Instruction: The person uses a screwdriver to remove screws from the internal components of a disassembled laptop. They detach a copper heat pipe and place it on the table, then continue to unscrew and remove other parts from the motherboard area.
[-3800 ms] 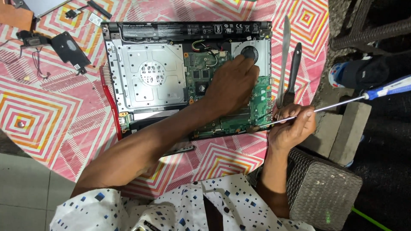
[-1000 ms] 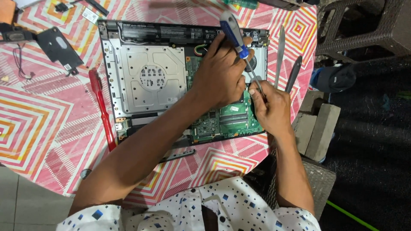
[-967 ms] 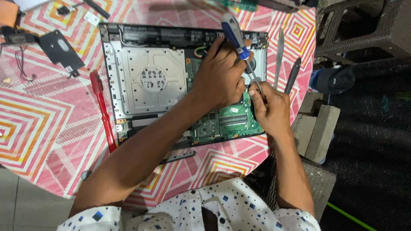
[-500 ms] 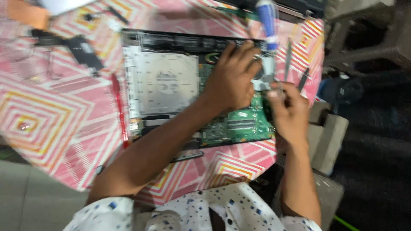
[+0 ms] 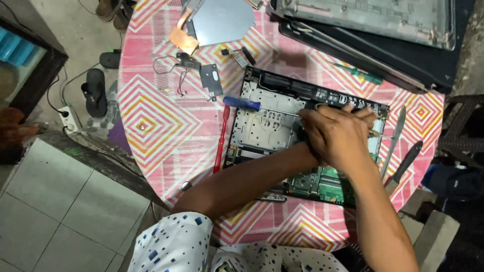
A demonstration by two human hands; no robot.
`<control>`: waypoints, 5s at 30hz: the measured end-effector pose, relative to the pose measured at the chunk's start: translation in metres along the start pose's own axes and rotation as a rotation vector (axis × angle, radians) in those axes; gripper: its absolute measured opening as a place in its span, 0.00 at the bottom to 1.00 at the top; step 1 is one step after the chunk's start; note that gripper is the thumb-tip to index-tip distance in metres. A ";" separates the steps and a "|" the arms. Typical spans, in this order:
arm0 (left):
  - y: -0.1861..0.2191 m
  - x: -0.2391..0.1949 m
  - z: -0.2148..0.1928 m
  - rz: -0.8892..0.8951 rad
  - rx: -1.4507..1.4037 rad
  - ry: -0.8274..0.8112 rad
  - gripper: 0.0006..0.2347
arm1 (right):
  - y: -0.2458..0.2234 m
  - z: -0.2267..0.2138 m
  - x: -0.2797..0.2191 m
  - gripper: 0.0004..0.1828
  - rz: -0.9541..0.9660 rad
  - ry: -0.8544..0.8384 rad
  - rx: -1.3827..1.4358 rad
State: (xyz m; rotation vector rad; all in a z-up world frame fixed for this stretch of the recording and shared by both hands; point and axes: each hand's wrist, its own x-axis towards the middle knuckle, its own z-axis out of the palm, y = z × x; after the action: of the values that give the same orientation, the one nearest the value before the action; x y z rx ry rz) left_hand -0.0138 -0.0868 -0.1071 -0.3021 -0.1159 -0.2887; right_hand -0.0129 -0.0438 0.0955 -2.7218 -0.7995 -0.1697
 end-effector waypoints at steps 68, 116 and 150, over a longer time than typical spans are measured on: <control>0.047 0.011 0.128 -0.108 2.635 -0.923 0.24 | 0.054 0.027 -0.202 0.05 0.845 0.668 1.045; 0.052 0.008 0.122 -0.106 2.621 -0.986 0.23 | 0.032 0.042 -0.177 0.06 0.668 0.647 0.465; 0.050 0.009 0.125 -0.075 2.613 -0.928 0.24 | 0.048 0.030 -0.145 0.13 0.689 0.609 0.634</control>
State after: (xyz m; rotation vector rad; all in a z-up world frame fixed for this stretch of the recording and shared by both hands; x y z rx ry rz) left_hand 0.0009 -0.0045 -0.0009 2.2129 -1.2467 0.1346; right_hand -0.1076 -0.1466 0.0271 -2.0030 0.2380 -0.4603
